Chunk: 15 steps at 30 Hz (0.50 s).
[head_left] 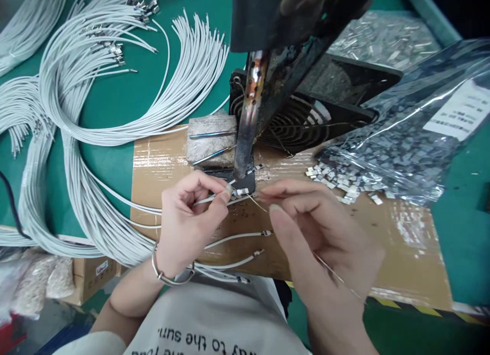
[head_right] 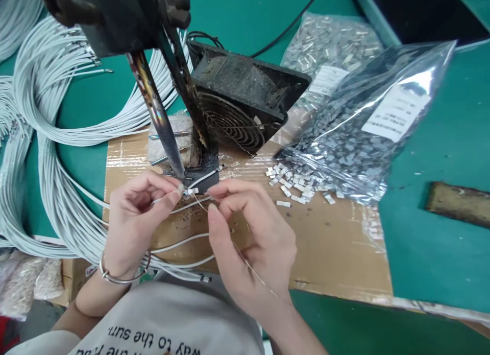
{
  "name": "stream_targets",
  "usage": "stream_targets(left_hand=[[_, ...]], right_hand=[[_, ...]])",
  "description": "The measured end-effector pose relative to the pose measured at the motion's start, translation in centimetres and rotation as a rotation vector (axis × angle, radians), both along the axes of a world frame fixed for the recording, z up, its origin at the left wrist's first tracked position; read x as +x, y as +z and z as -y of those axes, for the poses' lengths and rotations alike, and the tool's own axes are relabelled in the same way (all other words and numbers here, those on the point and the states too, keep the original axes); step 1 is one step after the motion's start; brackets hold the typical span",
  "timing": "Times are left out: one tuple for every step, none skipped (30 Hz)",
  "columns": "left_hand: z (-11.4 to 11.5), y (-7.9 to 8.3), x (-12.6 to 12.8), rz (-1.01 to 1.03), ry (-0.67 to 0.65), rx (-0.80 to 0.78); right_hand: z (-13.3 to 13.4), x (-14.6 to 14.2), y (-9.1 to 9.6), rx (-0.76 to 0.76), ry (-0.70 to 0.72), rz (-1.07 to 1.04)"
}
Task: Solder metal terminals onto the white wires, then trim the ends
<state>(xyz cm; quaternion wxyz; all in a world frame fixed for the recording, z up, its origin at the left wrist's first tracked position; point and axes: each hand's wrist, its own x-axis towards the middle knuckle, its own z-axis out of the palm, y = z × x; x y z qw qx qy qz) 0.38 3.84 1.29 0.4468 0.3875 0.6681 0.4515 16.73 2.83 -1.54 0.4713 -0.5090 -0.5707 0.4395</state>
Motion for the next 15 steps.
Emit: stream_targets(left_hand=[[-0.1, 0.0, 0.0, 0.006, 0.0, -0.004], [-0.2, 0.1, 0.1, 0.01, -0.001, -0.006], [-0.2, 0.1, 0.1, 0.012, 0.001, -0.006], [-0.3, 0.2, 0.2, 0.013, 0.004, -0.006], [-0.3, 0.2, 0.2, 0.014, 0.007, -0.005], [-0.4, 0.3, 0.3, 0.015, 0.008, -0.005], [-0.4, 0.3, 0.3, 0.015, 0.01, -0.006], [-0.4, 0.3, 0.3, 0.015, 0.01, -0.006], [-0.4, 0.3, 0.3, 0.014, 0.009, -0.006], [-0.4, 0.3, 0.3, 0.012, 0.007, -0.003], [-0.4, 0.3, 0.3, 0.011, 0.008, 0.0], [-0.5, 0.2, 0.3, 0.012, 0.008, 0.004], [-0.5, 0.2, 0.3, 0.014, 0.009, 0.008], [-0.6, 0.1, 0.3, 0.019, 0.01, 0.01], [-0.6, 0.0, 0.3, 0.025, 0.011, 0.012]], right_hand=[[0.0, -0.2, 0.1, -0.013, 0.001, -0.024], [0.0, -0.3, 0.1, -0.023, -0.001, -0.052], [0.0, -0.5, 0.2, -0.032, -0.009, -0.08], [-0.1, -0.7, 0.2, -0.041, -0.02, -0.106], [-0.1, -0.9, 0.2, -0.048, -0.033, -0.128], [-0.1, -1.0, 0.3, -0.054, -0.045, -0.144], [-0.1, -1.1, 0.3, -0.062, -0.056, -0.155], [-0.2, -1.1, 0.4, -0.068, -0.064, -0.162], [-0.2, -1.2, 0.4, -0.074, -0.07, -0.165], [-0.2, -1.2, 0.5, -0.078, -0.075, -0.167], [-0.3, -1.3, 0.5, -0.08, -0.08, -0.169], [-0.3, -1.3, 0.6, -0.08, -0.086, -0.17], [-0.3, -1.4, 0.7, -0.083, -0.096, -0.171], [-0.4, -1.5, 0.8, -0.089, -0.108, -0.17], [-0.4, -1.6, 0.9, -0.098, -0.119, -0.167]])
